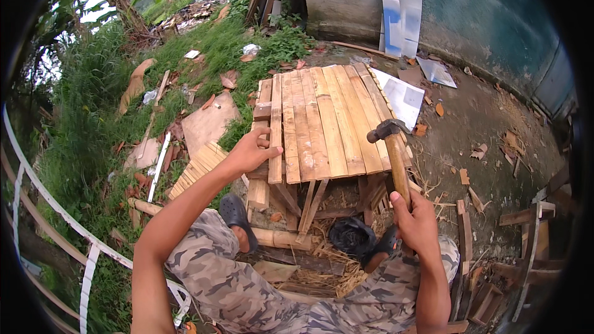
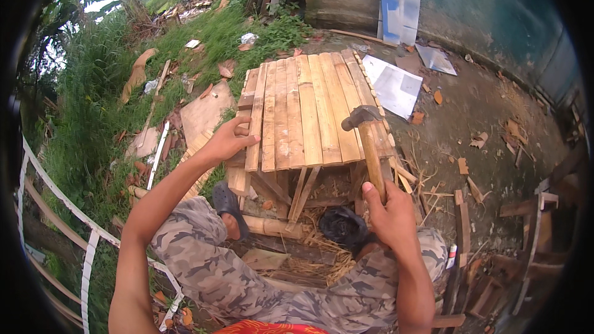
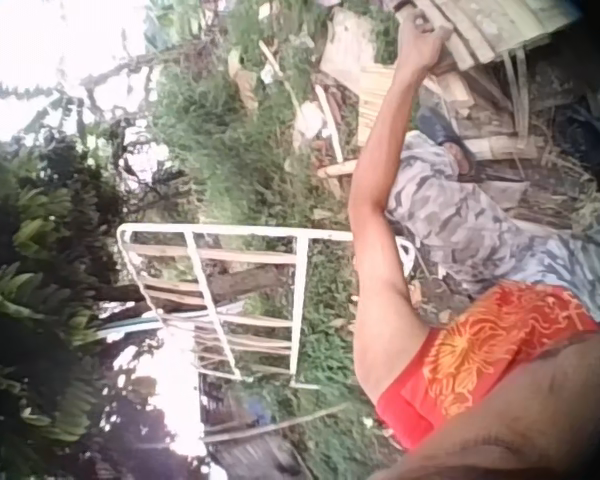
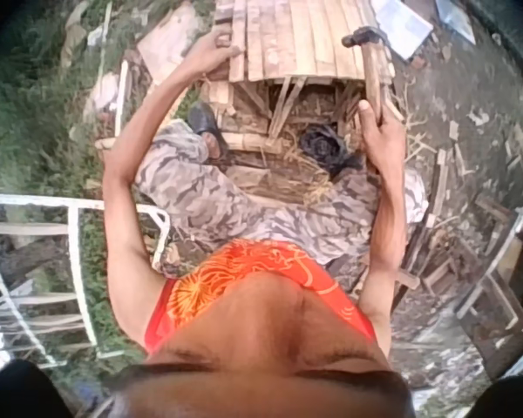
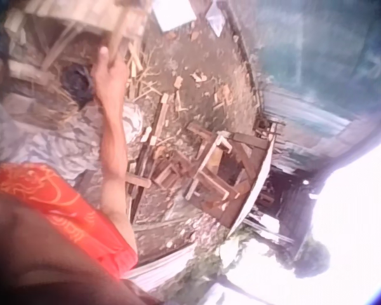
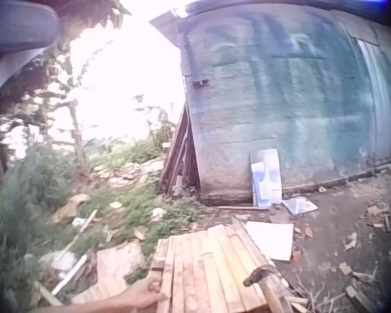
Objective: The person sits on the ground and uses a hammer to drive nails into wooden planks, assembling a small wooden structure. The person repeatedly picks up nails from a black bag and hammers them into the planks.
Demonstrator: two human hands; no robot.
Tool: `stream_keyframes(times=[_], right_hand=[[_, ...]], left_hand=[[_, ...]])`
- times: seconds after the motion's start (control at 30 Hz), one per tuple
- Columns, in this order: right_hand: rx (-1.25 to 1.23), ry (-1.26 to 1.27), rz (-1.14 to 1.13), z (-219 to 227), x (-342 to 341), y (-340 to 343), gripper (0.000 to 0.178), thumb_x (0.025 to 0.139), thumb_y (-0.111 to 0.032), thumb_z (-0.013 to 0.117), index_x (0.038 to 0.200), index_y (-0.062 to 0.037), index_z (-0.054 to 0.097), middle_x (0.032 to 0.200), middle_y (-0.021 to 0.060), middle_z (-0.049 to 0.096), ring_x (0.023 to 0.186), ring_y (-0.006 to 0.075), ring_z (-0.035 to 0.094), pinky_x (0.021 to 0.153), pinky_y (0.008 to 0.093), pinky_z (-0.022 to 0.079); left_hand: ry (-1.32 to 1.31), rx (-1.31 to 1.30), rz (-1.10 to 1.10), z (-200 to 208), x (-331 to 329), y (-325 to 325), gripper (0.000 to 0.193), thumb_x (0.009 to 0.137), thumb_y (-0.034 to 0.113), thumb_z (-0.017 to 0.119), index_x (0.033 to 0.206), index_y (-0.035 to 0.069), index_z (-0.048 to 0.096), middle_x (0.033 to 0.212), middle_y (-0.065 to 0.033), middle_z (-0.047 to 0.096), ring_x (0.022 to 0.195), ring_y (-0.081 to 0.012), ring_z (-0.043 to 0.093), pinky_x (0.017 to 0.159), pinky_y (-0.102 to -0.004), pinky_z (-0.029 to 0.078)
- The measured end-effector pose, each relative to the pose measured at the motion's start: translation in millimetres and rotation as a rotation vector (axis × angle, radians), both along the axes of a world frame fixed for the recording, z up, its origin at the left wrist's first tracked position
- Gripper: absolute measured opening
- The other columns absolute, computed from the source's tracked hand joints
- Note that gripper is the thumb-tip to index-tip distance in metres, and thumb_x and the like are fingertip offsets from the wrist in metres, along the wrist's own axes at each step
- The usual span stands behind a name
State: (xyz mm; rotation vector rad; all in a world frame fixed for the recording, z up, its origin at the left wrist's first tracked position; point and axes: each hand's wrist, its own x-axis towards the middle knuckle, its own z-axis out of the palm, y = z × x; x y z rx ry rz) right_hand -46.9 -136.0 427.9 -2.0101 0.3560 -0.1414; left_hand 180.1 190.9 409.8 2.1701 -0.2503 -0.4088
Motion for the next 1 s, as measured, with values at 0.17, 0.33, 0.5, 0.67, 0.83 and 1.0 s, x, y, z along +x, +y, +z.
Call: stream_keyframes(times=[0.17, 0.33, 0.5, 0.67, 0.83, 1.0], right_hand=[[0.034, 0.104, -0.052, 4, 2, 4, 0.037, 0.102, -0.034, 0.062, 0.096, 0.0027, 0.064, 0.055, 0.0037, 0.054, 0.044, 0.0127, 0.055, 0.045, 0.0324, 0.043], [0.015, 0.132, -0.023, 5, 4, 7, 0.038, 0.102, -0.034, 0.061, 0.097, 0.0030, 0.063, 0.055, 0.0028, 0.054, 0.043, 0.0117, 0.054, 0.042, 0.0308, 0.042], [-0.008, 0.132, -0.021, 0, 7, 10, 0.038, 0.103, -0.034, 0.060, 0.096, 0.0033, 0.063, 0.055, 0.0027, 0.055, 0.043, 0.0118, 0.054, 0.042, 0.0306, 0.042], [0.009, 0.125, -0.023, -4, 10, 14, 0.038, 0.103, -0.036, 0.061, 0.088, -0.0011, 0.059, 0.056, 0.0002, 0.053, 0.041, 0.0093, 0.051, 0.040, 0.0274, 0.040], [-0.002, 0.170, -0.024, -5, 14, 18, 0.035, 0.103, -0.034, 0.061, 0.087, -0.0027, 0.058, 0.057, -0.0007, 0.052, 0.041, 0.0079, 0.048, 0.039, 0.0258, 0.038], [-0.002, 0.170, -0.002, -7, 17, 23, 0.038, 0.102, -0.035, 0.062, 0.091, 0.0019, 0.061, 0.058, 0.0026, 0.052, 0.044, 0.0114, 0.052, 0.043, 0.0314, 0.042]], left_hand=[[0.028, -0.026, 0.010, 1, -5, -2, 0.083, 0.086, 0.030, 0.082, 0.147, -0.006, 0.040, 0.114, -0.0179, 0.066, 0.105, -0.0235, 0.064, 0.092, -0.0344, 0.050], [0.051, -0.089, -0.041, -7, -4, -1, 0.083, 0.086, 0.032, 0.083, 0.146, -0.006, 0.039, 0.110, -0.0144, 0.065, 0.102, -0.0209, 0.063, 0.091, -0.0336, 0.050], [0.007, -0.026, -0.045, -7, -2, 0, 0.079, 0.086, 0.033, 0.082, 0.144, -0.003, 0.042, 0.105, -0.0099, 0.065, 0.101, -0.0179, 0.062, 0.091, -0.0320, 0.048], [-0.029, -0.021, -0.093, -2, -4, 0, 0.081, 0.086, 0.037, 0.081, 0.144, -0.004, 0.043, 0.106, -0.0118, 0.065, 0.101, -0.0200, 0.062, 0.091, -0.0339, 0.049], [-0.061, 0.029, -0.101, -3, -3, 1, 0.081, 0.087, 0.041, 0.078, 0.144, -0.005, 0.043, 0.111, -0.0159, 0.066, 0.102, -0.0239, 0.064, 0.091, -0.0367, 0.050], [-0.336, 0.200, 0.016, -12, 8, 2, 0.075, 0.090, 0.046, 0.070, 0.140, -0.006, 0.050, 0.115, -0.0189, 0.067, 0.108, -0.0331, 0.065, 0.094, -0.0421, 0.051]])
